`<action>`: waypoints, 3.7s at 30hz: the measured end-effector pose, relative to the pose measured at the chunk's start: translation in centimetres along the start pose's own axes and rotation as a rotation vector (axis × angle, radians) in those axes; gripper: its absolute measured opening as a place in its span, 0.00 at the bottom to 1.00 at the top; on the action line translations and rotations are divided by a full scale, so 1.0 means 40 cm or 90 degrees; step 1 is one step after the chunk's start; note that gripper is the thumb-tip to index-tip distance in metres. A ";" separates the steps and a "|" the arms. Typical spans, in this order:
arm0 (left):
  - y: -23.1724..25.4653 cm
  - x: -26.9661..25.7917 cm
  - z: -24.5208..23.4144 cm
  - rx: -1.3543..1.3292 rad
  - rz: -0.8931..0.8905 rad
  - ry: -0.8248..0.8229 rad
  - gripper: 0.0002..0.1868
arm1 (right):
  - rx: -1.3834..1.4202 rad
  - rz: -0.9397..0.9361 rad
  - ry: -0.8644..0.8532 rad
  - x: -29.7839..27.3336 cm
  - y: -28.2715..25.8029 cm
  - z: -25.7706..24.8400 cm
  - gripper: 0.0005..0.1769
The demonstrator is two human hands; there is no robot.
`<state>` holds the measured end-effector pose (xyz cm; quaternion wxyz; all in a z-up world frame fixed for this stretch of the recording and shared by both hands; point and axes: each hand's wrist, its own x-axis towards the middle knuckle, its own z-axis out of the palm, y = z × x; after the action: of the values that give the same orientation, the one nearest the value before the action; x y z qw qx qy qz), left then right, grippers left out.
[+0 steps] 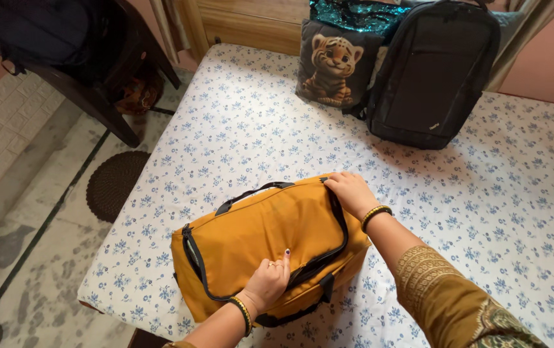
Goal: The person packs a yellow duffle bag with clothing items including a pink shirt and a striped garment, then folds a white cloth by hand and places it inside before zipping the bag closed.
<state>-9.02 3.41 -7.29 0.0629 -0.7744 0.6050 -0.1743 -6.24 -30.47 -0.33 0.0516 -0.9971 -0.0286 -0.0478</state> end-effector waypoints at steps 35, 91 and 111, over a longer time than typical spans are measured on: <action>-0.140 -0.006 -0.065 -0.306 -0.030 -0.191 0.29 | -0.030 -0.107 0.049 0.027 0.069 -0.003 0.05; 0.249 0.350 -0.067 -0.916 -0.793 -0.041 0.19 | 0.478 0.547 -0.064 -0.286 -0.103 0.094 0.21; 0.112 -0.122 -0.121 -0.399 -0.437 0.070 0.09 | 0.452 0.546 0.064 -0.290 -0.069 0.171 0.19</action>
<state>-15.81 7.49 -5.11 -0.2676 -0.9009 0.3400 -0.0349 -17.31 -27.63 -7.98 0.4003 -0.8373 0.3679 -0.0571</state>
